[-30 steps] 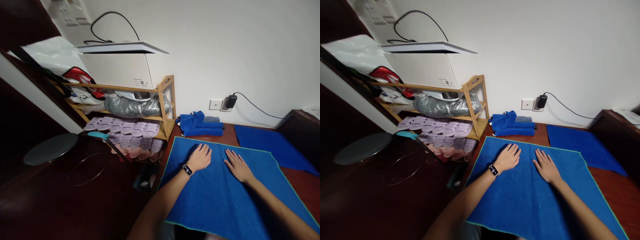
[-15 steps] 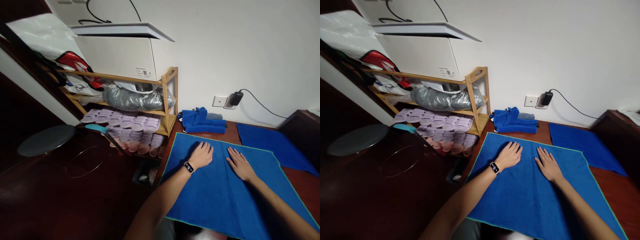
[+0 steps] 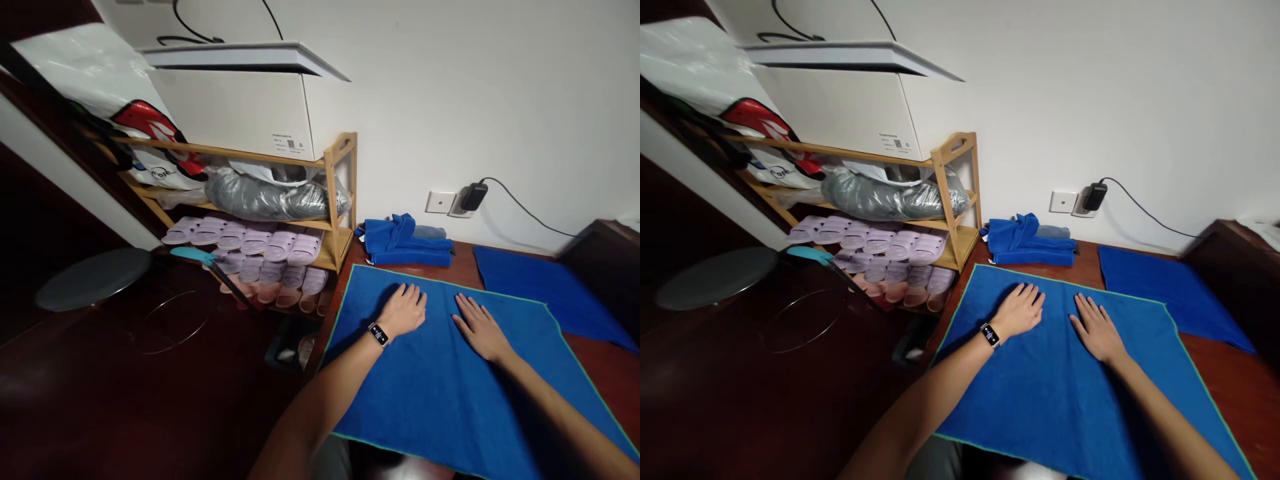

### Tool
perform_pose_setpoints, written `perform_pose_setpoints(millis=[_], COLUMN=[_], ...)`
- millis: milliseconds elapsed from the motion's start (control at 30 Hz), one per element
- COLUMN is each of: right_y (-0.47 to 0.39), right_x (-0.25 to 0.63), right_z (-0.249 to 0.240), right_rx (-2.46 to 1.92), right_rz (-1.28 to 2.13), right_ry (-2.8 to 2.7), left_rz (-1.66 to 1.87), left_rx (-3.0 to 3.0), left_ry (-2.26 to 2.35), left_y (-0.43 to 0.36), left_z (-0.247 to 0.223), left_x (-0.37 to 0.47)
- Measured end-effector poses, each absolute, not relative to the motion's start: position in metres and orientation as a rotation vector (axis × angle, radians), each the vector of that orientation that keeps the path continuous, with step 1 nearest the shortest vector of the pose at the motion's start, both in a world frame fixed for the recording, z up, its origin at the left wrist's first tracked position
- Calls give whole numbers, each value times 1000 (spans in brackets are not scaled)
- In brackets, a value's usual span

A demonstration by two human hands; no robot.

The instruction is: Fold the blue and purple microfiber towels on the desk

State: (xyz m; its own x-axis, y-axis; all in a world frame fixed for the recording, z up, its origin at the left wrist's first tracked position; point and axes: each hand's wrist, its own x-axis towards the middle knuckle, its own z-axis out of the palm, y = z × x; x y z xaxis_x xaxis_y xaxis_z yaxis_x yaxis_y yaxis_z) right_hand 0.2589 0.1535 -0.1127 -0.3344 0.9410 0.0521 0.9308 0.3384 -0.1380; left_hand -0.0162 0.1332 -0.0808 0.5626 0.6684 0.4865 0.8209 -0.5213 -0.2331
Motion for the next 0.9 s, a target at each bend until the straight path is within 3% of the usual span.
perform_pose_setpoints(millis=[500,900], right_y=[169,193], right_x=[253,334], right_z=[-108,-119], right_rx=[-1817,-2055], right_rz=[162,13], right_ry=[-2490,-2334], left_rz=[-578,-694], left_rx=[-2496,-2543], left_ry=[-1431,-1704], left_y=[132,139], left_z=[-82,-72], left_x=[-15,-34])
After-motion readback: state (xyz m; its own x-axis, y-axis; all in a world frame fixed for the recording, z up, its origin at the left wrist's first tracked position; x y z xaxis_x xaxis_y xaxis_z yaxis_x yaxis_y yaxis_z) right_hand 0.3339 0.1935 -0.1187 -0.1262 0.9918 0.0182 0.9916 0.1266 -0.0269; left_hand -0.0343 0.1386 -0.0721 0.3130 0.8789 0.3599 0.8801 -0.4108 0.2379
